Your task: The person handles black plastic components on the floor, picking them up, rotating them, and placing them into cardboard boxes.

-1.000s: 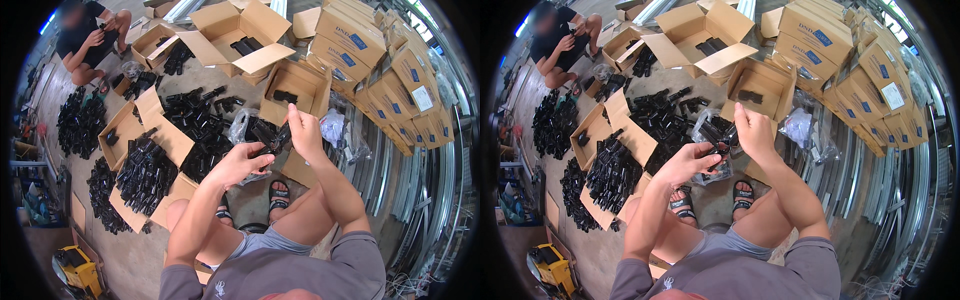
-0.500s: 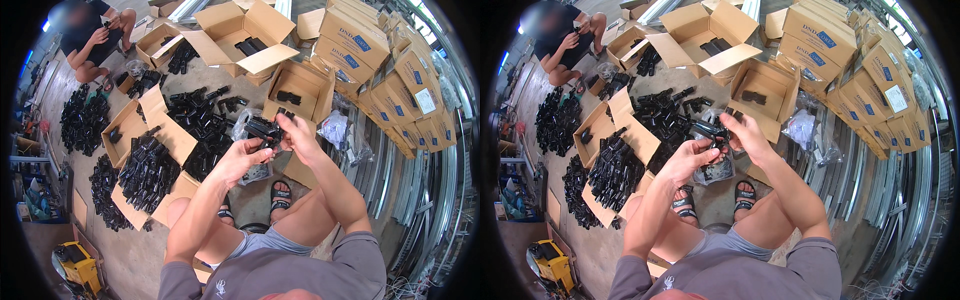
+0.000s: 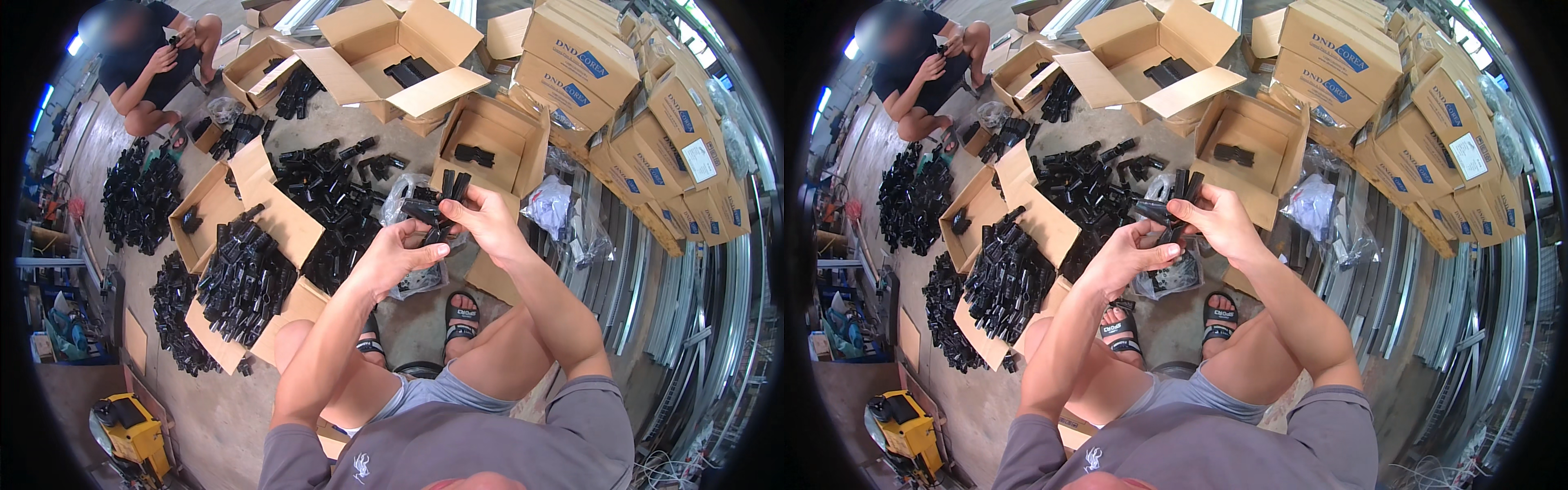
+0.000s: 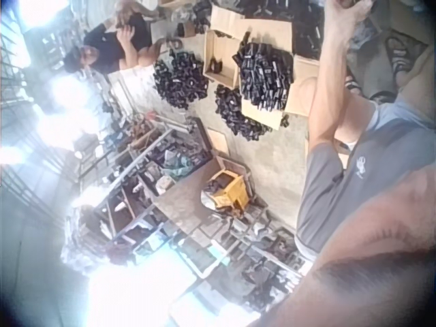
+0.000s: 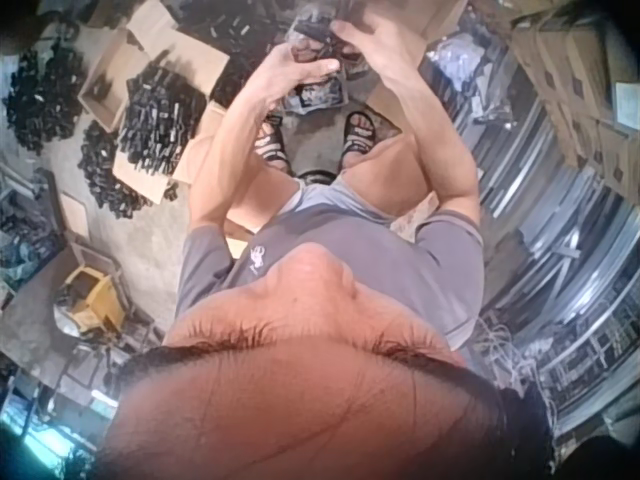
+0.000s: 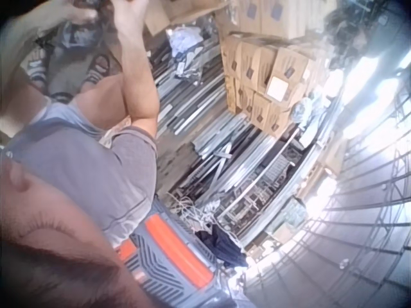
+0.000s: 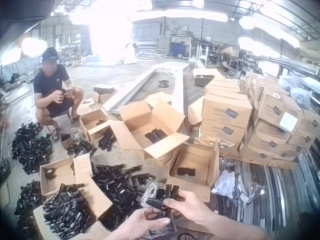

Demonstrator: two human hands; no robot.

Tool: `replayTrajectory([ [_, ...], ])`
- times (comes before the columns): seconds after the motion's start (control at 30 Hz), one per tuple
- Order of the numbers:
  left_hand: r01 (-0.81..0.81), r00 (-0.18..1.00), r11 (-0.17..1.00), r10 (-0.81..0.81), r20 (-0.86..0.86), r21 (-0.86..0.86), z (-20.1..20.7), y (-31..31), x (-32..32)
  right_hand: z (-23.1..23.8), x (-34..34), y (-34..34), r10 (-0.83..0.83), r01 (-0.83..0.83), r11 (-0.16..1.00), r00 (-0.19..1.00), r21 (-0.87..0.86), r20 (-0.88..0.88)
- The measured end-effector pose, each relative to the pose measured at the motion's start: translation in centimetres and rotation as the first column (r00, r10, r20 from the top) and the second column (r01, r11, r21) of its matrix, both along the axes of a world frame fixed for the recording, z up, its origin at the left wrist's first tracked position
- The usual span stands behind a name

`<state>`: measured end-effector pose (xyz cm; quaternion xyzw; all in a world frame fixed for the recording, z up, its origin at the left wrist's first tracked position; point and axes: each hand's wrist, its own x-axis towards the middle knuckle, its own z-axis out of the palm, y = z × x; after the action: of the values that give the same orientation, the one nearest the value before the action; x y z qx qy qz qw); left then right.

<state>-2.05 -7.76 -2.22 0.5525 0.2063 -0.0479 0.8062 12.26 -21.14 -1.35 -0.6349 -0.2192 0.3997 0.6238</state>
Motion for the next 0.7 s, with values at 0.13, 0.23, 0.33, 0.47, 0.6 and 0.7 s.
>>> replayTrajectory([
  [0.13,0.022,0.995,0.992,-0.034,-0.092,-0.122,0.8,0.1,-0.1,0.4,0.4,-0.3,0.029,-0.027,0.999,0.999,-0.039,0.045],
  [0.23,0.098,0.993,0.979,-0.108,-0.051,-0.178,0.5,0.5,-0.4,1.1,0.6,-0.4,0.051,-0.050,0.998,0.998,-0.029,0.036],
  [0.33,0.120,0.991,0.977,-0.129,-0.035,-0.178,-0.6,0.5,-0.4,0.9,0.4,-0.3,0.020,-0.016,0.999,0.997,-0.042,0.077],
  [0.47,-0.005,1.000,0.980,0.003,-0.012,-0.201,-0.7,-0.3,0.0,0.0,0.4,-0.2,-0.041,0.040,0.999,0.996,0.016,0.079],
  [0.6,-0.038,0.999,0.980,0.037,-0.009,-0.196,-0.9,-0.3,0.1,-0.1,-0.1,0.3,-0.119,0.114,0.993,0.980,0.039,0.159],
  [0.7,-0.053,0.998,0.978,0.045,-0.045,-0.201,-0.4,-0.4,-0.1,-0.1,-0.6,0.5,-0.154,0.148,0.988,0.974,0.049,0.168],
])
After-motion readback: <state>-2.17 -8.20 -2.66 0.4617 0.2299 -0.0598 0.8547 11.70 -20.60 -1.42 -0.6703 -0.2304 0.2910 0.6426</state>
